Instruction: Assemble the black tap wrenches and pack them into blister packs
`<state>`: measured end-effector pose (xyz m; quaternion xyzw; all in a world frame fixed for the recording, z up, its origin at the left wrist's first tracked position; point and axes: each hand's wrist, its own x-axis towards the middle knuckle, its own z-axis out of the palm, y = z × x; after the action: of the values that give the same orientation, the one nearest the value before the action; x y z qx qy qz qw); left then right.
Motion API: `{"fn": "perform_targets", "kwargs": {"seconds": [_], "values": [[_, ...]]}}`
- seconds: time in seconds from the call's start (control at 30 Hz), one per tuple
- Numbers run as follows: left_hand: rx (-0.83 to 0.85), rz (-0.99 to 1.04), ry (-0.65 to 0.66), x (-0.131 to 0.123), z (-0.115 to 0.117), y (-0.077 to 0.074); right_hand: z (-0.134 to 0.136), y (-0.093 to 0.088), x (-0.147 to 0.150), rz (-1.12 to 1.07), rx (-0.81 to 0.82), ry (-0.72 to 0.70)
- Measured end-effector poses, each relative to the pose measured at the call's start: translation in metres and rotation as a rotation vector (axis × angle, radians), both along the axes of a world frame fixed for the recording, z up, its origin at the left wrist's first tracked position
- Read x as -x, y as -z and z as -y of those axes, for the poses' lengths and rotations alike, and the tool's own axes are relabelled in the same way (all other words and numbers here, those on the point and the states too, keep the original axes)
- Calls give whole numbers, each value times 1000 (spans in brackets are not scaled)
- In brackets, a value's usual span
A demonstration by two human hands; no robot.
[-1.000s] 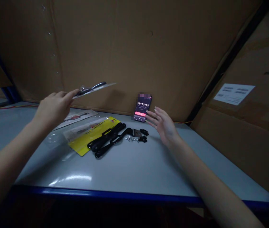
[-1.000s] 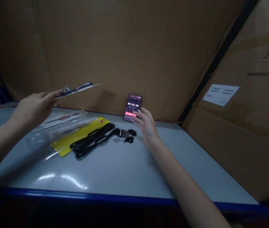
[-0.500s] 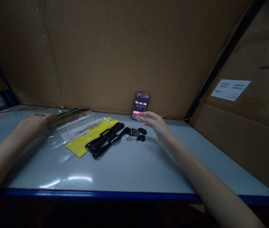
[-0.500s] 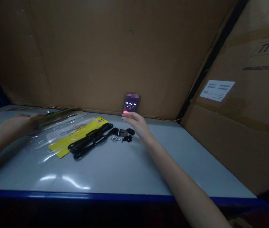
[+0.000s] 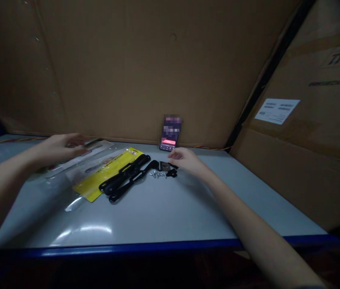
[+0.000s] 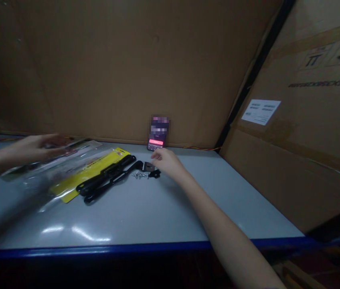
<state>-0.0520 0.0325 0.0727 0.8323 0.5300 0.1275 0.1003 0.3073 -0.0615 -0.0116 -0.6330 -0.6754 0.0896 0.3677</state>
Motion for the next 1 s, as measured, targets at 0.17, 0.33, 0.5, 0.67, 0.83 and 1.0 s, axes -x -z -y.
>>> {"fn": "perform_targets", "kwargs": {"seconds": [0.17,0.33,0.5,0.67,0.83,1.0], "values": [[155,-186,420,-87,36,3,-9,21,0,206,2,42],[85,-291,376,-129,36,32,-15,32,2,233,54,76],[78,-243,446,-126,35,40,-14,28,7,151,32,117],[165,-228,453,-125,37,43,-10,24,13,165,16,102],[193,-176,528,-129,28,51,-8,23,17,131,-16,49],[304,-216,508,-134,22,51,-8,21,18,23,-92,50]]}}
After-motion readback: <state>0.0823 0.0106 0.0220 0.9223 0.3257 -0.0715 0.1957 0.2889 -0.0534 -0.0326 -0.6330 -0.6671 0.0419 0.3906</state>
